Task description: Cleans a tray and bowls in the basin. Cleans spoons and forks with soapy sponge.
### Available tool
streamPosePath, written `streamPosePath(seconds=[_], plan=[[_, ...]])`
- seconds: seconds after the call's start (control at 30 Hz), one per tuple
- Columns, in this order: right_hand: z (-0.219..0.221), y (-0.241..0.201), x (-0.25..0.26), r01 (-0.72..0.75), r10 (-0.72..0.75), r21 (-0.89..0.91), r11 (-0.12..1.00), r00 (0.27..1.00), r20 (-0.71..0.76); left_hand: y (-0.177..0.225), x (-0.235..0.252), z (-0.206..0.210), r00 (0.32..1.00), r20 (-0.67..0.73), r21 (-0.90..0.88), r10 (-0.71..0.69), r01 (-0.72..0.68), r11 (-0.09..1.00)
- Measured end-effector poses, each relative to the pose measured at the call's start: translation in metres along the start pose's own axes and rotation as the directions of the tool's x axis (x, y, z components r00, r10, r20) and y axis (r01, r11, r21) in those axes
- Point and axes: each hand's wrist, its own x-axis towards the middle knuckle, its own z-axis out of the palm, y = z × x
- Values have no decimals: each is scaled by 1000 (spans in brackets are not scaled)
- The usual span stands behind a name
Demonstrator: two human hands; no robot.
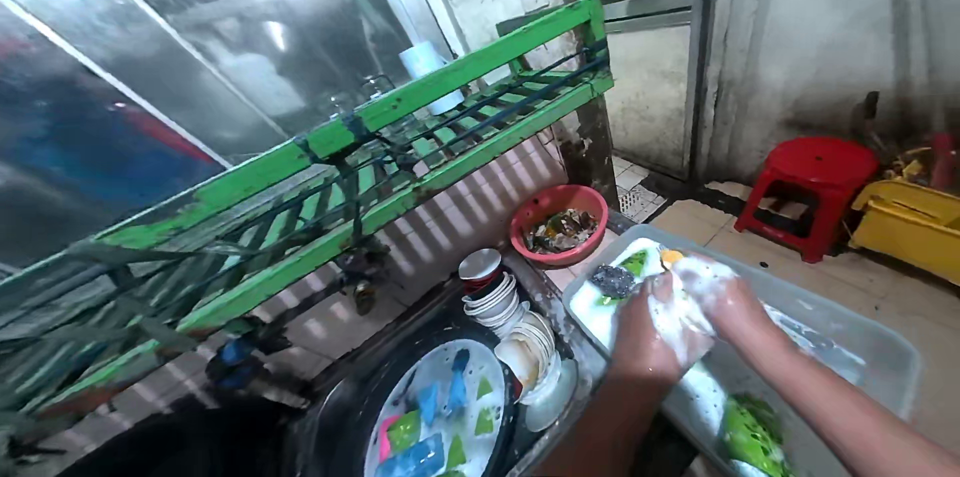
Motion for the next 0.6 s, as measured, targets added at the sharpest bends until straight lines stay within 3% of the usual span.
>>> streamPosePath(seconds=[0.07,0.13,0.17,0.23,0.37,0.47,0.53,0.6], plan=[[14,-9,-14,117,-119,-35,992,992,-40,-15,-1,-2,994,-101,-195,-45,24,981],[18,-19,-27,239,-231,-43,970,963,137,-37,-1,-13,983,-166,-302,-85,31,953],[17,-18,-30,276,-255,-59,959,936,242,-52,-2,-22,983,-161,-268,-91,45,962],[7,-4,-29,223,-165,-101,970,899,406,-80,-12,-46,973,-200,-88,-112,96,991],[-23,82,-35,153,-105,-130,980,942,320,-181,-65,-94,911,-158,164,-381,405,900],[-38,105,-44,40,25,-184,982,941,339,-229,-91,-103,824,-74,189,-562,565,803],[-38,102,-45,39,84,-281,959,907,412,-205,-75,-97,903,-22,160,-429,426,890],[-30,98,-46,112,102,-399,910,873,476,-151,-47,-81,993,75,79,-89,83,993]])
